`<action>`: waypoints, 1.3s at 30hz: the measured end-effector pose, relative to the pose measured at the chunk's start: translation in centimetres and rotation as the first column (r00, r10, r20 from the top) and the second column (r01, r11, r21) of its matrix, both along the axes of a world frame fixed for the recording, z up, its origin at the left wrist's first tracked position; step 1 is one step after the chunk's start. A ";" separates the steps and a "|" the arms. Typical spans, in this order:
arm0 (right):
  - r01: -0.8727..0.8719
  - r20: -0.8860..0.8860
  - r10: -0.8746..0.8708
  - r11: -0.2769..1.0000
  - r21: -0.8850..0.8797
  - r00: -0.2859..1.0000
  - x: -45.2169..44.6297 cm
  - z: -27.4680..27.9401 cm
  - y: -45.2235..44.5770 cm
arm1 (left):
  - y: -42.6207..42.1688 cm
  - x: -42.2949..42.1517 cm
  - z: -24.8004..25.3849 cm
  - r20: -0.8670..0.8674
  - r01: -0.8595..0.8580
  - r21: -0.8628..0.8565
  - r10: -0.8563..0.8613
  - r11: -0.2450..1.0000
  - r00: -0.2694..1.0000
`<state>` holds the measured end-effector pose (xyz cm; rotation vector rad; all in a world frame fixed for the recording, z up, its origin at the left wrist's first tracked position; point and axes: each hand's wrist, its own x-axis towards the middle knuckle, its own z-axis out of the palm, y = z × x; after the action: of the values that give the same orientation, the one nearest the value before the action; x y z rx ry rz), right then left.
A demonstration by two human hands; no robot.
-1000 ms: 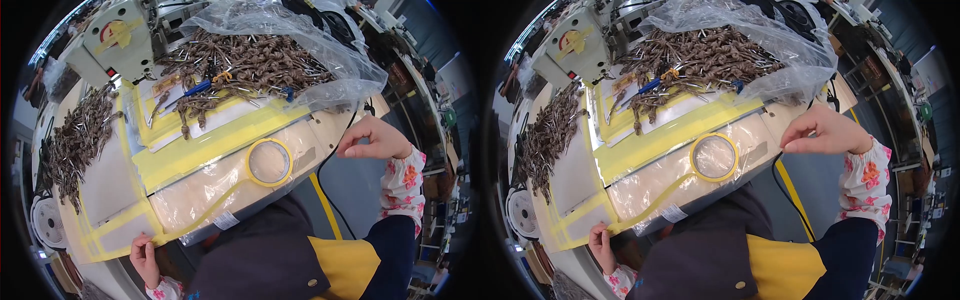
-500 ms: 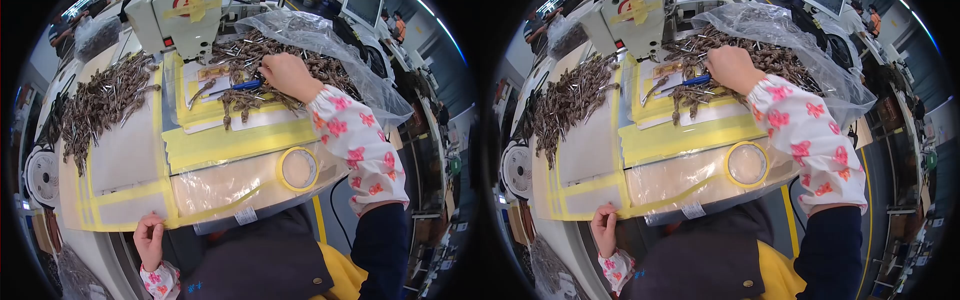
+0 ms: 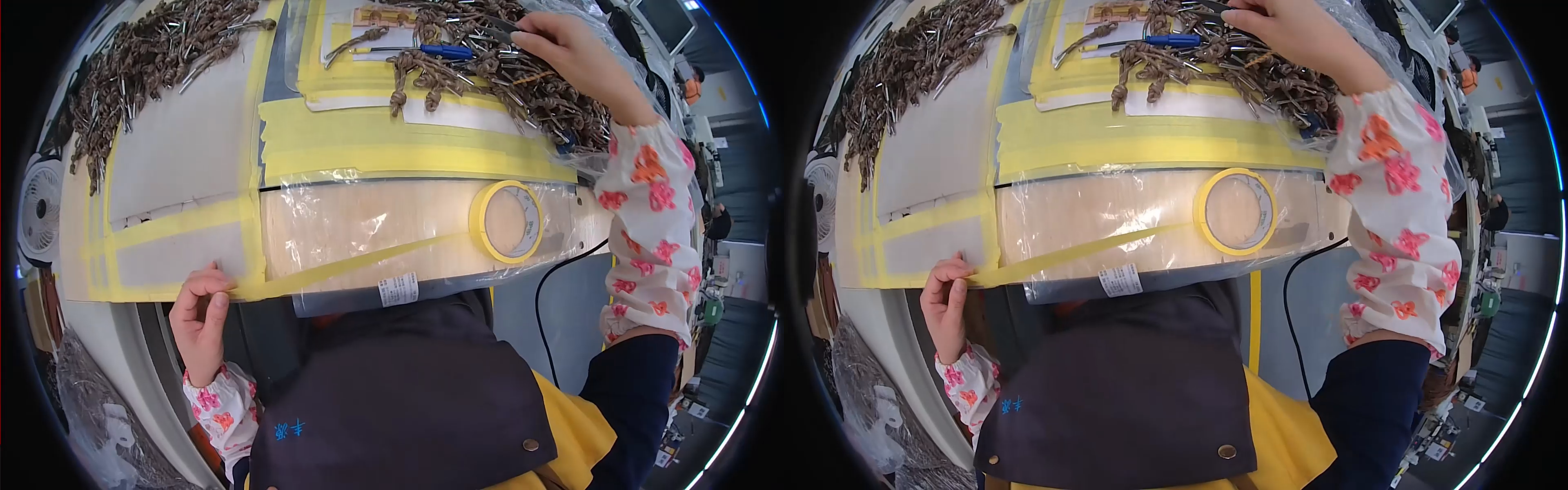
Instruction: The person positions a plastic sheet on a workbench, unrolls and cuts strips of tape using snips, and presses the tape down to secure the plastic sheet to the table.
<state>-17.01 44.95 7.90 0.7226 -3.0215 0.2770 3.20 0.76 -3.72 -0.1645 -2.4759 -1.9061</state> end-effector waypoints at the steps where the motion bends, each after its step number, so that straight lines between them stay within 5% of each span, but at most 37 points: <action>1: -0.017 0.100 0.015 1.000 0.020 0.995 1.9 1.4 -0.8 | 0.0 0.0 0.0 -0.003 0.000 -0.002 0.000 1.000 1.000; 3: -0.007 0.332 0.134 0.934 -0.357 0.934 6.5 1.9 -3.2 | 0.0 0.0 -0.1 -0.005 -0.007 0.002 0.007 1.000 1.000; 5: 0.047 0.469 0.077 0.968 -0.246 0.880 10.1 2.2 -5.7 | 0.0 0.1 -0.1 0.003 -0.017 0.007 0.017 1.000 1.000; 7: -0.399 0.108 0.398 0.917 -0.010 0.911 11.5 -0.5 -5.2 | 0.1 0.1 0.0 0.012 -0.019 0.012 0.019 1.000 1.000; 8: -0.415 0.079 0.407 0.894 0.167 0.910 12.2 -0.5 -5.4 | 0.2 0.1 0.1 0.017 -0.023 0.011 0.022 1.000 1.000; 11: -0.466 -0.043 0.493 0.844 0.264 0.869 12.9 -1.2 -5.5 | 0.2 0.2 0.1 0.021 -0.024 0.007 0.024 1.000 0.999; 17: -0.409 -0.077 0.439 0.878 0.250 0.895 13.6 -2.8 -5.3 | 0.4 0.2 0.0 0.005 -0.027 0.014 0.026 1.000 1.000; 23: -0.330 0.244 0.257 0.882 0.336 0.935 13.8 -1.6 -5.6 | 0.2 0.3 -0.1 0.018 -0.025 0.023 0.025 0.999 1.000; 39: -0.474 0.261 0.396 0.753 0.456 0.880 14.3 -2.3 -7.5 | 0.1 0.3 -0.3 0.013 -0.025 0.040 0.024 0.999 1.000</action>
<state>-2.69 37.40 5.56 1.5188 -3.0283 -0.5272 3.54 0.84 -4.02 -0.1210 -2.4338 -1.9514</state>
